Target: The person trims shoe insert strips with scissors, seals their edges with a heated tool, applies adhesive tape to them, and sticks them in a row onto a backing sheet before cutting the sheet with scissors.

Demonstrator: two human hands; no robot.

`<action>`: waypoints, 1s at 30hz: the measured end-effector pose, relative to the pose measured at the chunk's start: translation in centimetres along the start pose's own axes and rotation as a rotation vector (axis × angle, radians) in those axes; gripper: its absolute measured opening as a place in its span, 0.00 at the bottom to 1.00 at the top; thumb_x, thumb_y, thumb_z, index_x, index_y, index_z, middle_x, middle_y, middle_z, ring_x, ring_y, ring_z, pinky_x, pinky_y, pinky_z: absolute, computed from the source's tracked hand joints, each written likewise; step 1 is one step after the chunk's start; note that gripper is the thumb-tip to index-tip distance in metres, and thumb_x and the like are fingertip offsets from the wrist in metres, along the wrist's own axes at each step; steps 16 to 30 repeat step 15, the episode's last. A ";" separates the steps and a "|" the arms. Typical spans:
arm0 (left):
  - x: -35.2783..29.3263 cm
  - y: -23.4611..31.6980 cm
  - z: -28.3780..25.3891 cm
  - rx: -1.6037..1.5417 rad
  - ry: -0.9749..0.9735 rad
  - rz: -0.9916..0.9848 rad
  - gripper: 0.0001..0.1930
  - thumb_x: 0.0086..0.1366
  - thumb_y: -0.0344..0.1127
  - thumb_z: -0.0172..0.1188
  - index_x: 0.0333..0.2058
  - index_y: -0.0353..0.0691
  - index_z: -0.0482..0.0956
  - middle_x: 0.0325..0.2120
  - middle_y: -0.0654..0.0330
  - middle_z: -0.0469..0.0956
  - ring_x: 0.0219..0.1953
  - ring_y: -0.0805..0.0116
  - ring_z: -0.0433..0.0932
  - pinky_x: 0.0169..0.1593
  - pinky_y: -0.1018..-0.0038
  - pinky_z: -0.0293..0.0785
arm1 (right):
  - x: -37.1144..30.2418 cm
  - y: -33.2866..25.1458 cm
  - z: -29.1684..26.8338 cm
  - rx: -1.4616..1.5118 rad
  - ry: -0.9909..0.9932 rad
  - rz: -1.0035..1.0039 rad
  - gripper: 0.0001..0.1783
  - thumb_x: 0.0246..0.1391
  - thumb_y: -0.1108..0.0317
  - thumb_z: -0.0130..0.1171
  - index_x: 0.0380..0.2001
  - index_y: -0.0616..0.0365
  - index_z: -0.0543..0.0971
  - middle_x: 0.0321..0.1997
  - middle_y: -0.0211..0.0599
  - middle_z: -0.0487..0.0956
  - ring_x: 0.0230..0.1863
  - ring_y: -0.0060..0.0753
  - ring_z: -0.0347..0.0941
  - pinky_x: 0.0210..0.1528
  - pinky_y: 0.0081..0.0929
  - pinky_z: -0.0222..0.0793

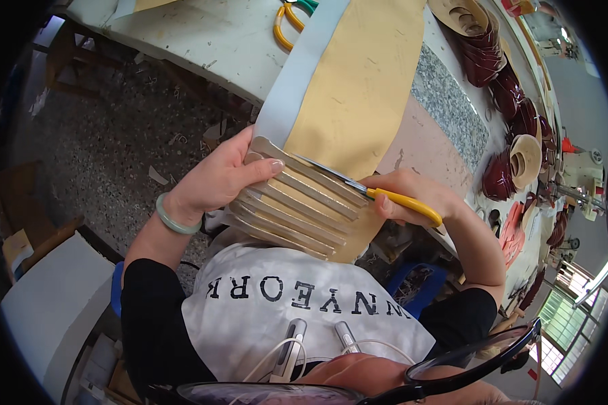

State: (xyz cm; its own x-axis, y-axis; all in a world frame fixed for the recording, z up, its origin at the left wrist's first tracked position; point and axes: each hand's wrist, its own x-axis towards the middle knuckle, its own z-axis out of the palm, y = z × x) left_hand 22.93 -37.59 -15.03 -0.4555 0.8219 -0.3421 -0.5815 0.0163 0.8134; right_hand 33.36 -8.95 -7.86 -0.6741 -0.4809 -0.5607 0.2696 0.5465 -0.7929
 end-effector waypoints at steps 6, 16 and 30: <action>-0.3 -0.2 -0.1 -0.067 0.085 -0.014 0.20 0.72 0.34 0.57 0.58 0.30 0.70 0.50 0.56 0.78 0.51 0.73 0.76 0.56 0.74 0.73 | -0.1 0.2 0.0 -0.020 0.013 0.043 0.39 0.66 0.32 0.38 0.39 0.63 0.78 0.22 0.47 0.73 0.26 0.46 0.72 0.33 0.37 0.69; -0.9 -1.8 0.1 0.018 0.105 -0.008 0.16 0.73 0.40 0.56 0.47 0.31 0.80 0.38 0.60 0.84 0.40 0.81 0.79 0.45 0.82 0.76 | 1.7 1.0 1.7 0.034 0.076 -0.032 0.40 0.63 0.30 0.42 0.53 0.57 0.77 0.39 0.51 0.81 0.42 0.46 0.78 0.50 0.33 0.73; -0.9 -1.8 0.1 0.018 0.105 -0.008 0.16 0.73 0.40 0.56 0.47 0.31 0.80 0.38 0.60 0.84 0.40 0.81 0.79 0.45 0.82 0.76 | 1.7 1.0 1.7 0.034 0.076 -0.032 0.40 0.63 0.30 0.42 0.53 0.57 0.77 0.39 0.51 0.81 0.42 0.46 0.78 0.50 0.33 0.73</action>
